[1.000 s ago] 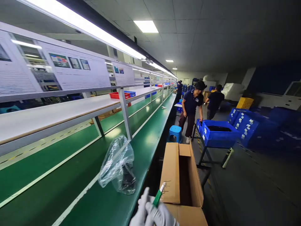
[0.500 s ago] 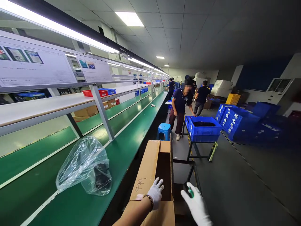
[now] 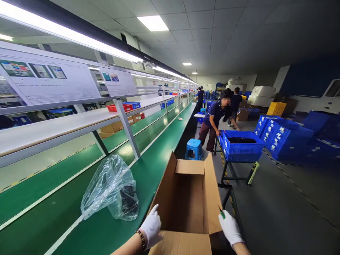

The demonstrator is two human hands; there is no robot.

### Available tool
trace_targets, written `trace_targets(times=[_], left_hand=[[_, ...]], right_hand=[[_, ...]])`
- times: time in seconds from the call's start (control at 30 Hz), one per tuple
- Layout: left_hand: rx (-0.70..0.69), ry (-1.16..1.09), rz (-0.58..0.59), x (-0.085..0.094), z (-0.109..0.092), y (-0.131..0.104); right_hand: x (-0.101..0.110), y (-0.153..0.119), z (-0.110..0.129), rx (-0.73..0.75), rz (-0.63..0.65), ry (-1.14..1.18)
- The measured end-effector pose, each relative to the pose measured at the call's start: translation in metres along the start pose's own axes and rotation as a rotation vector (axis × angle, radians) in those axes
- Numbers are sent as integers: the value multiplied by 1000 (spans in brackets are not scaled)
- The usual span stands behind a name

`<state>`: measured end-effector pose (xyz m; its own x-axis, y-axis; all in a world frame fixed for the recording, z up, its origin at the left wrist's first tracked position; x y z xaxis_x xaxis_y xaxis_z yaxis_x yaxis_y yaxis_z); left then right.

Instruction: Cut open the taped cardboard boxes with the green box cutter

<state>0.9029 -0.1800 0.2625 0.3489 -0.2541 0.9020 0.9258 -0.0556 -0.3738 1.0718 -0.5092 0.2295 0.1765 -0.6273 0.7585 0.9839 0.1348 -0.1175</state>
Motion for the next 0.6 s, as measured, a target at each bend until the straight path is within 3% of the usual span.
trace_targets(times=[0.13, 0.27, 0.4, 0.5, 0.6], left_hand=[[-18, -146, 52, -45, 36, -12], [-141, -326, 100, -84, 37, 16], [-200, -325, 28, -85, 9, 60], [-97, -368, 75, -80, -16, 88], [-107, -394, 78, -77, -40, 101]], right_hand=[[4, 9, -14, -27, 48, -5], [17, 29, -6, -44, 42, -63], [37, 29, 16, -47, -57, -179], [34, -9, 44, 40, -218, -260], [14, -52, 67, 89, -159, -34]])
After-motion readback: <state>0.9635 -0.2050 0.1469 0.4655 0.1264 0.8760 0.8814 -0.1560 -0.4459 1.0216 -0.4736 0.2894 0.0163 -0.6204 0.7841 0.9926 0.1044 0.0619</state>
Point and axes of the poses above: each hand's wrist, its own y-axis towards the middle knuckle, its own x-axis out of the back of the hand, z = x × y, the point moved 5 cm from there along y, towards the middle knuckle, and after that the axes turned 5 degrees about -x, right-handed, at the moved point
